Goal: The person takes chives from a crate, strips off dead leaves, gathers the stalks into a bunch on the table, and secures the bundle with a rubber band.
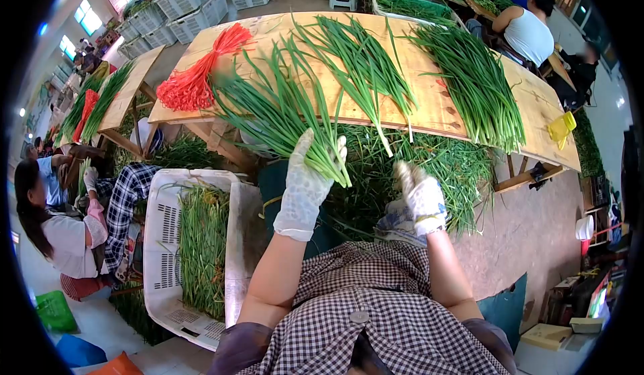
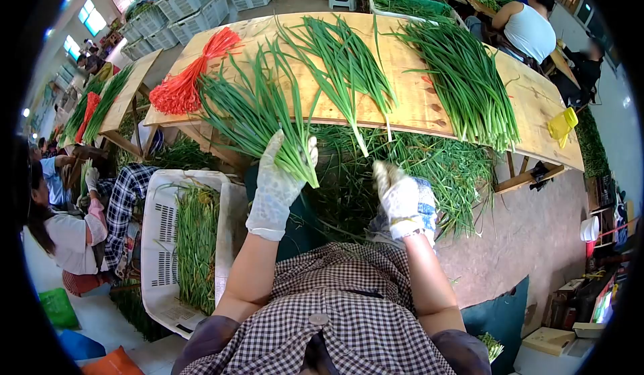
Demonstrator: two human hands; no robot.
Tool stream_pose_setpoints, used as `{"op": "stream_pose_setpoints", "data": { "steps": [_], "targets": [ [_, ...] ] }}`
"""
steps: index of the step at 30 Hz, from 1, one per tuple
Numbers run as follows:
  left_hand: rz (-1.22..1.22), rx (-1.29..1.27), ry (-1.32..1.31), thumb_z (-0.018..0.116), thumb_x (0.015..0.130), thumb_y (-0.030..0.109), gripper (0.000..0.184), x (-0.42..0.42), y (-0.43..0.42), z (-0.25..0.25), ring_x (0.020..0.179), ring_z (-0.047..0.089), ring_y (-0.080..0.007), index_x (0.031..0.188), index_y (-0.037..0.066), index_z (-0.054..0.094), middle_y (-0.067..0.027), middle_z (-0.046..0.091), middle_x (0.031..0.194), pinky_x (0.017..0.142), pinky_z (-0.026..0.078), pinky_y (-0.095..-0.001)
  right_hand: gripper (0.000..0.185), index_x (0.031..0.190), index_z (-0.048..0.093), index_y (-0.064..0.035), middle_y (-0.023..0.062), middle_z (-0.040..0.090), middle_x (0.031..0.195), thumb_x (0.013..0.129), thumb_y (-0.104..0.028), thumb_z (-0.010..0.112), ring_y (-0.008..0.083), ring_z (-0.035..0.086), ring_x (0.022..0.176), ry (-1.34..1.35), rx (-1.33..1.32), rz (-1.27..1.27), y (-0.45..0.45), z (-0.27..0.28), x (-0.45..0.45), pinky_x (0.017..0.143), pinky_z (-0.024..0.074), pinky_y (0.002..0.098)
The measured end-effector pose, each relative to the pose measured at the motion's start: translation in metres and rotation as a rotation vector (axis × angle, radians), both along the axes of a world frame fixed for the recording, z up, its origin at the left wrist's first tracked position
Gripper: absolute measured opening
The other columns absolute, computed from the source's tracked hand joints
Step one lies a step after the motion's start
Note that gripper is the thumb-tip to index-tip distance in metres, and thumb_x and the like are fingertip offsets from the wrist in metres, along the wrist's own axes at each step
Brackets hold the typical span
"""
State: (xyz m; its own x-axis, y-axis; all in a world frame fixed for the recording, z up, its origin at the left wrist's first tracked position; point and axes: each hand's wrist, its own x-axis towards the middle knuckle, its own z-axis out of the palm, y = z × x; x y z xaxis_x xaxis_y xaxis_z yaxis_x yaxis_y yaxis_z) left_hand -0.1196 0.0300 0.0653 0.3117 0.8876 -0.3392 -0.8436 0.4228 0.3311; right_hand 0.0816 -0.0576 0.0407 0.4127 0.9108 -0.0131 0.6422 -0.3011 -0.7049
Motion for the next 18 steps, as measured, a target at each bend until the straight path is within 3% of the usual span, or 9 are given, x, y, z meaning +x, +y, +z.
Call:
{"op": "stream_pose_setpoints", "data": {
  "steps": [2, 3, 6, 7, 8, 11, 12, 15, 18],
  "targets": [
    [-0.372, 0.194, -0.224, 0.059, 0.091, 0.017, 0.029, -0.003, 0.015, -0.035, 0.067, 0.055, -0.0145, 0.113, -0.002, 0.056, -0.0064, 0.061, 0.092, 0.069, 0.050, -0.0322, 0.034, 0.105, 0.066, 0.0002, 0.0162, 0.070, 0.085, 0.091, -0.031, 0.062, 0.0171, 0.067, 0.063, 0.268, 0.260, -0.044, 0.023, -0.010, 0.004, 0.060, 0.0531, 0.0288],
    [-0.323, 0.196, -0.120, 0.058, 0.092, 0.018, 0.029, 0.003, 0.006, -0.021, 0.065, 0.054, -0.0135, 0.113, -0.001, 0.056, -0.0051, 0.060, 0.087, 0.060, 0.043, -0.0279, 0.035, 0.107, 0.064, 0.0018, 0.0132, 0.070, 0.085, 0.089, -0.028, 0.065, 0.0140, 0.066, 0.061, 0.369, 0.342, -0.004, 0.034, -0.006, -0.002, 0.058, 0.0525, 0.0268],
    [-0.416, 0.253, -0.150, 0.059, 0.091, 0.017, 0.026, 0.002, 0.007, -0.012, 0.063, 0.051, -0.0125, 0.110, -0.001, 0.058, -0.0035, 0.058, 0.080, 0.059, 0.044, -0.0275, 0.026, 0.109, 0.063, 0.0043, 0.0088, 0.069, 0.089, 0.088, -0.011, 0.066, 0.0104, 0.064, 0.062, 0.941, 0.088, 0.065, 0.054, -0.001, -0.007, 0.055, 0.0514, 0.0190],
    [-0.306, 0.208, 0.186, 0.060, 0.091, 0.015, 0.025, 0.004, 0.010, -0.009, 0.064, 0.053, -0.0123, 0.110, -0.002, 0.059, -0.0044, 0.061, 0.084, 0.059, 0.044, -0.0267, 0.024, 0.109, 0.063, 0.0044, 0.0097, 0.070, 0.090, 0.089, -0.009, 0.065, 0.0115, 0.064, 0.062, 1.002, 0.097, 0.093, 0.052, -0.002, -0.009, 0.055, 0.0524, 0.0197],
    [-0.185, 0.154, 0.517, 0.060, 0.091, 0.013, 0.024, 0.007, 0.013, -0.007, 0.066, 0.055, -0.0121, 0.109, -0.003, 0.059, -0.0053, 0.063, 0.088, 0.058, 0.044, -0.0260, 0.023, 0.108, 0.064, 0.0044, 0.0107, 0.070, 0.091, 0.089, -0.008, 0.064, 0.0122, 0.065, 0.062, 1.028, 0.090, 0.153, 0.042, 0.014, -0.016, 0.055, 0.0540, 0.0217],
    [-0.184, 0.195, 0.741, 0.068, 0.084, 0.010, 0.034, 0.011, 0.023, -0.018, 0.072, 0.062, -0.0131, 0.115, -0.001, 0.060, -0.0089, 0.070, 0.098, 0.056, 0.046, -0.0242, 0.027, 0.110, 0.063, 0.0048, 0.0120, 0.070, 0.092, 0.089, -0.011, 0.065, 0.0137, 0.066, 0.065, 1.047, -0.013, 0.277, 0.021, 0.011, -0.027, 0.055, 0.0541, 0.0225],
    [-0.145, 0.173, 0.703, 0.074, 0.078, 0.005, 0.032, 0.017, 0.024, -0.026, 0.066, 0.061, -0.0128, 0.108, 0.000, 0.062, -0.0070, 0.069, 0.085, 0.052, 0.045, -0.0241, 0.029, 0.112, 0.062, 0.0051, 0.0115, 0.070, 0.092, 0.088, -0.011, 0.066, 0.0150, 0.066, 0.067, 1.043, -0.127, 0.248, 0.021, 0.007, -0.029, 0.058, 0.0537, 0.0229],
    [-0.022, 0.110, 0.642, 0.076, 0.071, -0.006, 0.026, 0.031, 0.005, -0.033, 0.055, 0.060, -0.0144, 0.087, 0.003, 0.058, -0.0084, 0.065, 0.077, 0.045, 0.046, -0.0228, 0.022, 0.105, 0.067, 0.0030, 0.0082, 0.071, 0.087, 0.087, -0.010, 0.068, 0.0134, 0.066, 0.070, 0.895, 0.216, 0.149, 0.032, -0.010, -0.044, 0.062, 0.0523, 0.0232],
    [0.003, 0.074, 0.692, 0.075, 0.072, -0.007, 0.028, 0.033, 0.005, -0.043, 0.056, 0.062, -0.0160, 0.090, 0.001, 0.056, -0.0107, 0.065, 0.081, 0.043, 0.048, -0.0249, 0.020, 0.095, 0.069, -0.0002, 0.0101, 0.070, 0.080, 0.080, -0.014, 0.072, 0.0181, 0.067, 0.068, 0.515, 0.261, 0.139, 0.043, -0.032, -0.044, 0.063, 0.0525, 0.0274]
  ]
}}
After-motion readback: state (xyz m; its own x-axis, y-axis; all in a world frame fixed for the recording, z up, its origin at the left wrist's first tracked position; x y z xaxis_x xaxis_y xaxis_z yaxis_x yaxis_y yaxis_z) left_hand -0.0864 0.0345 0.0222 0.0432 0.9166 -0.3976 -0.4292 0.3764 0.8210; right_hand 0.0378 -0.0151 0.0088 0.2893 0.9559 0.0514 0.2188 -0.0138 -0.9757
